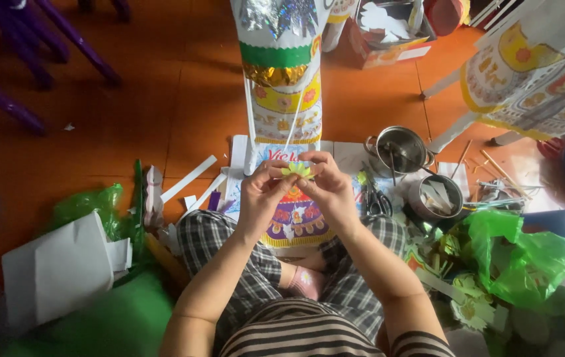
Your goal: Decorating a horse-shaped structure with colorful paper and foil cutouts while sitting on the floor.
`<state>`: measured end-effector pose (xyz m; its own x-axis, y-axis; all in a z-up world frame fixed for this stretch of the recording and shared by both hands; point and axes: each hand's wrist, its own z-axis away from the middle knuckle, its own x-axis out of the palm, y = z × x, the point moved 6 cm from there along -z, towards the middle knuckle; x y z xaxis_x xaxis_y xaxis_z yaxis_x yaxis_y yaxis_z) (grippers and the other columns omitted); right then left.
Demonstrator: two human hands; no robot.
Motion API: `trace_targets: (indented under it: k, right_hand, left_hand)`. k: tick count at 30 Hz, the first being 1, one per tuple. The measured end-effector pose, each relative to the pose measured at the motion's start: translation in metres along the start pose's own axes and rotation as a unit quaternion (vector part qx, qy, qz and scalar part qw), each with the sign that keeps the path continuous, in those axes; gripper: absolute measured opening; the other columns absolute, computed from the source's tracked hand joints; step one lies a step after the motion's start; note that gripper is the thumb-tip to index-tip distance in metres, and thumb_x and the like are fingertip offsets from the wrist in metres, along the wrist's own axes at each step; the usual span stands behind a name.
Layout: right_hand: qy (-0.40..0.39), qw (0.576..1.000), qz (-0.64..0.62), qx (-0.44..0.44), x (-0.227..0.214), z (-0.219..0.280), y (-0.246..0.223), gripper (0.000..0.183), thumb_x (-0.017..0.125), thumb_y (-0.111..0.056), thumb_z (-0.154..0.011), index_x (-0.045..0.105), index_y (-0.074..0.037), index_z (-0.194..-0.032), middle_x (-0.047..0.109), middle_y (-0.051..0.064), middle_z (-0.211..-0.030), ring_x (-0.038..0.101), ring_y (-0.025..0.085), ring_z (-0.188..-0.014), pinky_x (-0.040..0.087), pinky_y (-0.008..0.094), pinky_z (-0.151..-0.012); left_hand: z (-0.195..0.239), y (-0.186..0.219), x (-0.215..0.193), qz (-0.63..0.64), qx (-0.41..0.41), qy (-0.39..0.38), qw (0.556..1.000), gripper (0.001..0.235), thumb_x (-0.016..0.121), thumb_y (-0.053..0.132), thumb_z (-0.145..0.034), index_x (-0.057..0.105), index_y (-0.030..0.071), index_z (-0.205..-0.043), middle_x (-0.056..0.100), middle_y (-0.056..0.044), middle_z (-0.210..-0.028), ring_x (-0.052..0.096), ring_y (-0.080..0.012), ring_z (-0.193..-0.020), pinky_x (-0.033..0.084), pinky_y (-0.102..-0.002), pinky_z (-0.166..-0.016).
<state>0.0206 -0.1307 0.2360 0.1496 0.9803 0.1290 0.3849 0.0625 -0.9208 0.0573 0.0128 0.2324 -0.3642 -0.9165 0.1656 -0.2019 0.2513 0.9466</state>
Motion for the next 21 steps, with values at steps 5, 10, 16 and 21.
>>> trace_targets:
  k: [5, 10, 16, 21]
  right_hand:
    - [-0.019, 0.999, 0.028, -0.007, 0.006, -0.004, -0.033, 0.016, 0.076, 0.003, -0.081, 0.070, 0.005, -0.095, 0.057, 0.021, -0.118, 0.055, 0.034, -0.121, 0.041, 0.051, -0.104]
    - [-0.076, 0.995, 0.057, -0.027, 0.014, -0.025, -0.062, 0.032, 0.080, -0.006, -0.080, 0.068, 0.002, -0.108, 0.054, 0.016, -0.123, 0.052, 0.024, -0.118, 0.042, 0.040, -0.100]
    - [-0.074, 0.975, 0.160, -0.135, 0.033, -0.044, -0.107, 0.014, 0.078, -0.002, -0.081, 0.071, 0.003, -0.091, 0.057, 0.021, -0.110, 0.057, 0.033, -0.109, 0.045, 0.045, -0.095]
    - [0.006, 0.894, 0.307, -0.325, 0.049, -0.071, -0.159, 0.013, 0.081, 0.003, -0.081, 0.070, -0.003, -0.087, 0.057, 0.015, -0.106, 0.056, 0.031, -0.103, 0.046, 0.040, -0.084]
  left_hand:
    - [-0.007, 0.036, -0.010, -0.060, 0.042, -0.025, 0.997, 0.020, 0.076, 0.023, -0.089, 0.073, 0.004, -0.085, 0.065, -0.013, -0.093, 0.067, -0.0222, -0.089, 0.059, -0.034, -0.078]
    - [-0.012, 0.083, -0.011, -0.156, 0.150, -0.070, 0.974, 0.012, 0.078, 0.017, -0.087, 0.074, 0.006, -0.086, 0.071, -0.008, -0.086, 0.072, -0.0201, -0.081, 0.061, -0.029, -0.071]
    - [-0.024, 0.131, -0.010, -0.240, 0.268, -0.065, 0.931, 0.008, 0.079, 0.006, -0.084, 0.073, 0.005, -0.088, 0.072, -0.009, -0.075, 0.072, -0.0196, -0.064, 0.060, -0.027, -0.059]
    - [-0.045, 0.170, -0.009, -0.264, 0.384, 0.030, 0.884, 0.013, 0.079, 0.001, -0.084, 0.074, 0.009, -0.092, 0.069, -0.004, -0.074, 0.069, -0.0154, -0.066, 0.056, -0.025, -0.063]
